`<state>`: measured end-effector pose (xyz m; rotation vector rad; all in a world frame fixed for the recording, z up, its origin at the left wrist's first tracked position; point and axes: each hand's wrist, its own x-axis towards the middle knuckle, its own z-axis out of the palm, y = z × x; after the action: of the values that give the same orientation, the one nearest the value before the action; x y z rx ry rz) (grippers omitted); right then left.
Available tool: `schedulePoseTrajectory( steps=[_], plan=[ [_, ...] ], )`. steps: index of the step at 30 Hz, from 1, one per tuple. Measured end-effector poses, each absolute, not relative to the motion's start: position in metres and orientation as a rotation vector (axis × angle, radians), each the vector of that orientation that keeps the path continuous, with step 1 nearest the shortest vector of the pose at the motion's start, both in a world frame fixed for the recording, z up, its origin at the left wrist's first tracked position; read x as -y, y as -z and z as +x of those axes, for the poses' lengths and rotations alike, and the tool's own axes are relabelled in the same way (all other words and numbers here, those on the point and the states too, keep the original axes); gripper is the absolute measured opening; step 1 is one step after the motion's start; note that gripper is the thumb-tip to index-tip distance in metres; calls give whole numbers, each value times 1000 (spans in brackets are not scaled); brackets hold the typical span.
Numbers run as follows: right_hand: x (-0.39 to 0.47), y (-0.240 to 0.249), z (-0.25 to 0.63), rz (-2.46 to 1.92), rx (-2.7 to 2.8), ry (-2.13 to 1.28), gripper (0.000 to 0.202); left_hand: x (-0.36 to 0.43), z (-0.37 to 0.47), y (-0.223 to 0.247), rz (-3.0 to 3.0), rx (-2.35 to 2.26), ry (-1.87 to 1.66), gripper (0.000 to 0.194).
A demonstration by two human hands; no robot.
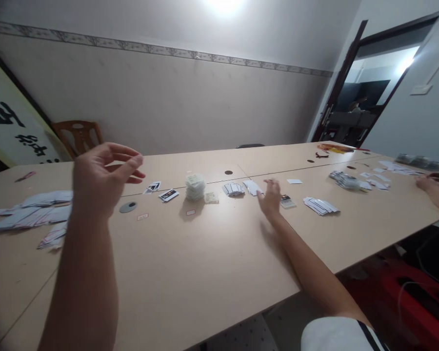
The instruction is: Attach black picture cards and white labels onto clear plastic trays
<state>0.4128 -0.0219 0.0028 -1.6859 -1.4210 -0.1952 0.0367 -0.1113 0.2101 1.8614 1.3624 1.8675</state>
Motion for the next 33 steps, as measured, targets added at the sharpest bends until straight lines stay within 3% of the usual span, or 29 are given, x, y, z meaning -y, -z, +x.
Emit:
schedulePoseTrajectory(
  steps=[3,7,9,11,15,24,33],
  plan=[
    [19,-2,347,-1417,1679,99,36,70,43,-183,1879,-1527,-1797,16],
    [11,1,276,-1334,1907,-87,35,16,47,-124,1936,-1891,-1266,57],
    [4,2,257,-1378,1928,-157,40,1,48,-91,1896,-1940,-927,68],
    [-4,5,247,-1444,1933,-192,45,-7,51,-61,1870,-1921,-757,74],
    [-12,12,244,-1585,1962,-213,49,-16,60,-23,1861,-1966,-764,73],
    [-6,8,243,-1730,1946,-112,49,-49,86,-10,1868,-2139,-812,85],
    [-5,9,241,-1780,1955,-182,58,-58,110,-18,1873,-2325,-730,82]
  ],
)
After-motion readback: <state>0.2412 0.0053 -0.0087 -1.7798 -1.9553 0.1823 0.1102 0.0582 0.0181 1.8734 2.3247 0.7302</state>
